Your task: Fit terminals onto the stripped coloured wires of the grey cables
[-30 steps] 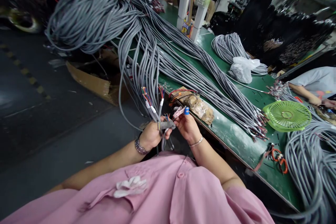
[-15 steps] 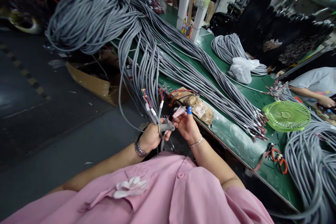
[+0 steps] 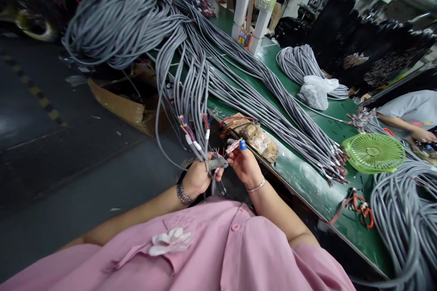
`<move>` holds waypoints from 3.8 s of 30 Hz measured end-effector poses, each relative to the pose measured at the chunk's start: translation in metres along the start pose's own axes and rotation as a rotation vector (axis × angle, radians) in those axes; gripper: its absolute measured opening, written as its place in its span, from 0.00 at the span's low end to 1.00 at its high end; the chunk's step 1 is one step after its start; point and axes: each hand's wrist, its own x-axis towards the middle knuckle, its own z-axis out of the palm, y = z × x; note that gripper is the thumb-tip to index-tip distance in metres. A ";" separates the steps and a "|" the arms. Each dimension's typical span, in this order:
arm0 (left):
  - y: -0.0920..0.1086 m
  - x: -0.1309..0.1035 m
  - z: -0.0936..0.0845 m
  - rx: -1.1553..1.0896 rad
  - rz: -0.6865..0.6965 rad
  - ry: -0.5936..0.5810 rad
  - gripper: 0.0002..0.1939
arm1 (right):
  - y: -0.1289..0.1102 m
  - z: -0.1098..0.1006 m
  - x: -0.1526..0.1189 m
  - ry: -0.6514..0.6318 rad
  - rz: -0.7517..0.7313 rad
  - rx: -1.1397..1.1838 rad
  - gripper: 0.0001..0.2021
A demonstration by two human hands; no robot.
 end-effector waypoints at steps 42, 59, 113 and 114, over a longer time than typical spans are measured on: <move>-0.005 -0.002 0.007 0.048 0.107 0.118 0.08 | 0.005 0.000 0.005 0.111 -0.103 -0.152 0.21; -0.004 -0.011 0.003 0.065 0.087 0.135 0.08 | 0.001 0.001 0.003 0.030 0.055 0.041 0.24; -0.009 -0.015 -0.009 0.095 0.136 0.173 0.08 | 0.018 -0.002 -0.023 0.005 -0.111 -0.374 0.11; -0.008 -0.015 -0.009 0.095 0.130 0.156 0.08 | 0.019 -0.002 -0.022 0.004 -0.088 -0.341 0.11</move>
